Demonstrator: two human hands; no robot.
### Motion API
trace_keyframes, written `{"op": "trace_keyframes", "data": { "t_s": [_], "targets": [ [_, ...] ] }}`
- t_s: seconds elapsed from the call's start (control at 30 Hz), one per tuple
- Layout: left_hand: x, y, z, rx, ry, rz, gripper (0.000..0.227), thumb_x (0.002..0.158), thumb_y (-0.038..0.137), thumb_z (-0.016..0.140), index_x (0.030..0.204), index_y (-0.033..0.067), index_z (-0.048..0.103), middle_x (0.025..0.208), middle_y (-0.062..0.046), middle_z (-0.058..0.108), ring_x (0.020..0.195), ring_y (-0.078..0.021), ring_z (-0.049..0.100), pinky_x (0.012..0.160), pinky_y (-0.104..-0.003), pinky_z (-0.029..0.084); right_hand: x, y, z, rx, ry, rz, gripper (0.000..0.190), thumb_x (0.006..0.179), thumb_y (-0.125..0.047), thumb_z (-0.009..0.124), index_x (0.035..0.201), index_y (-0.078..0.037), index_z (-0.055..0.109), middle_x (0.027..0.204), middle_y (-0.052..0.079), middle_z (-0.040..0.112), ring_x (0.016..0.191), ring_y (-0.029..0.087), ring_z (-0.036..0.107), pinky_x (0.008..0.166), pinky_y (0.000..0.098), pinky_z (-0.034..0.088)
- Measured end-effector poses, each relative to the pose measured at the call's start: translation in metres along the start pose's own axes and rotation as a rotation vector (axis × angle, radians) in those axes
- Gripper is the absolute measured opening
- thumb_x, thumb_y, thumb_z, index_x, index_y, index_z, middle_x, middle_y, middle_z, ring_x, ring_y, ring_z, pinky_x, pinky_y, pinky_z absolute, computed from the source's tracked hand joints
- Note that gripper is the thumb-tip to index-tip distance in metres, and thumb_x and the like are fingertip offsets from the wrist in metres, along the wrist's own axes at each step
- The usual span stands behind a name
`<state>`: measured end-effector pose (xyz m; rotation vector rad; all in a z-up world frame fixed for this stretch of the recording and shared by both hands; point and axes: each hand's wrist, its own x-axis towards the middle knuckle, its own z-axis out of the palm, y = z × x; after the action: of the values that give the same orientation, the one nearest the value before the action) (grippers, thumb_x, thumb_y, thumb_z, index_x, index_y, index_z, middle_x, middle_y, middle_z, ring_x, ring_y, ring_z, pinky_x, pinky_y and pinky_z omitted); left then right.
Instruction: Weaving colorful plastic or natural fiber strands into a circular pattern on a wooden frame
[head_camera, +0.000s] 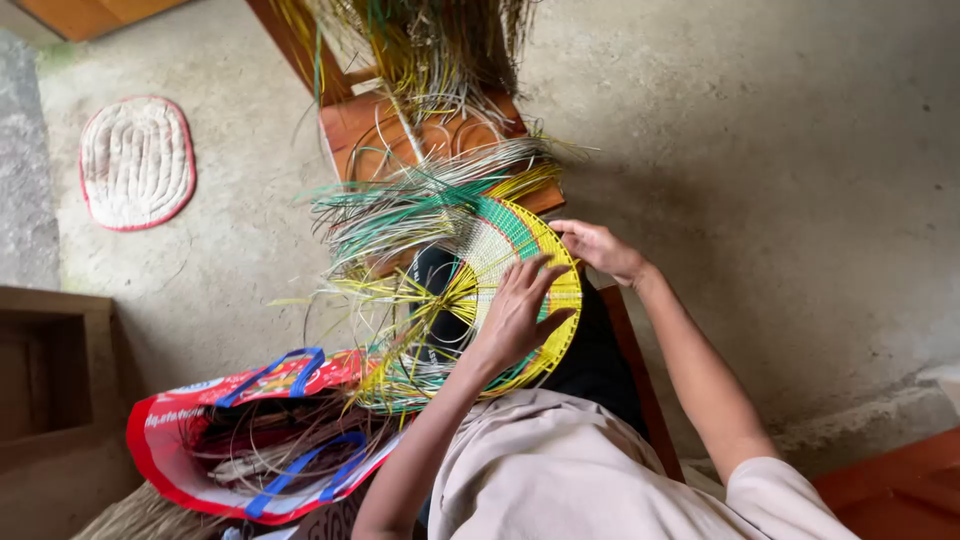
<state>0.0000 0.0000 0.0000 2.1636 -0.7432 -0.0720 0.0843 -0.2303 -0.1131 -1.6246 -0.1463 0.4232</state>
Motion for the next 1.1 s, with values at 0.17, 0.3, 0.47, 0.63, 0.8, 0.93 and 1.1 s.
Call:
{"op": "trace_keyframes", "data": {
  "t_s": [0.17, 0.3, 0.47, 0.63, 0.8, 0.93, 1.1],
  "targets": [
    [-0.094, -0.016, 0.017, -0.414, 0.078, -0.152, 0.036, 0.092, 0.024, 0.077, 0.121, 0.0057, 0.067, 0.104, -0.020, 0.073, 0.102, -0.0417, 0.071, 0.094, -0.054, 0.052, 0.014, 0.041, 0.020, 0.106, 0.053, 0.160, 0.055, 0.093, -0.023, 0.075, 0.138, 0.003, 0.055, 0.093, 0.010, 0.071, 0.058, 0.014, 0.069, 0.039, 0.0231, 0.055],
    [-0.157, -0.013, 0.036, -0.744, 0.083, -0.496, 0.030, 0.090, 0.022, 0.074, 0.107, -0.0020, 0.074, 0.101, -0.006, 0.077, 0.083, -0.0135, 0.070, 0.077, -0.027, 0.059, 0.018, 0.023, 0.035, 0.150, -0.053, 0.199, 0.047, 0.088, -0.009, 0.072, 0.129, 0.010, 0.060, 0.112, 0.020, 0.073, 0.091, 0.020, 0.071, 0.080, 0.0272, 0.057],
    [-0.203, -0.024, 0.044, -0.870, 0.261, -0.744, 0.026, 0.088, 0.016, 0.072, 0.107, -0.0016, 0.078, 0.099, -0.008, 0.080, 0.086, -0.0137, 0.069, 0.082, -0.026, 0.056, 0.022, 0.025, 0.038, 0.176, -0.091, 0.169, 0.029, 0.091, -0.004, 0.068, 0.118, 0.008, 0.068, 0.104, 0.015, 0.075, 0.082, 0.016, 0.069, 0.073, 0.0249, 0.057],
    [-0.221, -0.029, 0.014, -0.937, 0.404, -0.651, 0.026, 0.091, 0.018, 0.071, 0.086, -0.0068, 0.079, 0.080, -0.010, 0.078, 0.073, -0.0131, 0.065, 0.072, -0.025, 0.053, 0.006, -0.033, 0.033, 0.394, -0.026, -0.008, 0.020, 0.098, -0.009, 0.066, 0.113, 0.003, 0.069, 0.101, 0.010, 0.074, 0.077, 0.012, 0.068, 0.071, 0.0224, 0.056],
    [-0.201, -0.053, 0.042, -1.261, 0.060, -0.345, 0.101, 0.073, 0.073, 0.078, 0.147, 0.0076, 0.054, 0.137, -0.011, 0.066, 0.125, -0.0171, 0.057, 0.109, -0.044, 0.041, -0.018, -0.104, 0.042, 0.436, 0.294, -0.129, 0.024, 0.096, -0.020, 0.071, 0.111, -0.001, 0.069, 0.089, 0.016, 0.073, 0.079, 0.026, 0.077, 0.076, 0.0374, 0.066],
    [-0.164, -0.101, 0.072, -1.606, 0.446, 0.300, 0.075, 0.099, 0.051, 0.052, 0.154, 0.0009, 0.037, 0.151, -0.021, 0.050, 0.142, -0.0347, 0.042, 0.120, -0.059, 0.020, -0.036, -0.077, 0.031, 0.321, 0.243, -0.160, 0.020, 0.099, -0.019, 0.067, 0.109, -0.002, 0.068, 0.088, 0.015, 0.072, 0.078, 0.023, 0.075, 0.075, 0.0357, 0.065],
    [-0.159, -0.129, 0.028, -1.842, 0.772, -0.248, 0.063, 0.099, 0.056, 0.052, 0.153, 0.0252, 0.045, 0.154, -0.012, 0.051, 0.130, -0.0357, 0.059, 0.097, -0.052, 0.059, -0.059, -0.045, 0.026, 0.240, 0.179, -0.105, 0.019, 0.099, -0.011, 0.068, 0.114, 0.001, 0.067, 0.095, 0.020, 0.073, 0.080, 0.024, 0.073, 0.080, 0.0406, 0.062]
  ]
}}
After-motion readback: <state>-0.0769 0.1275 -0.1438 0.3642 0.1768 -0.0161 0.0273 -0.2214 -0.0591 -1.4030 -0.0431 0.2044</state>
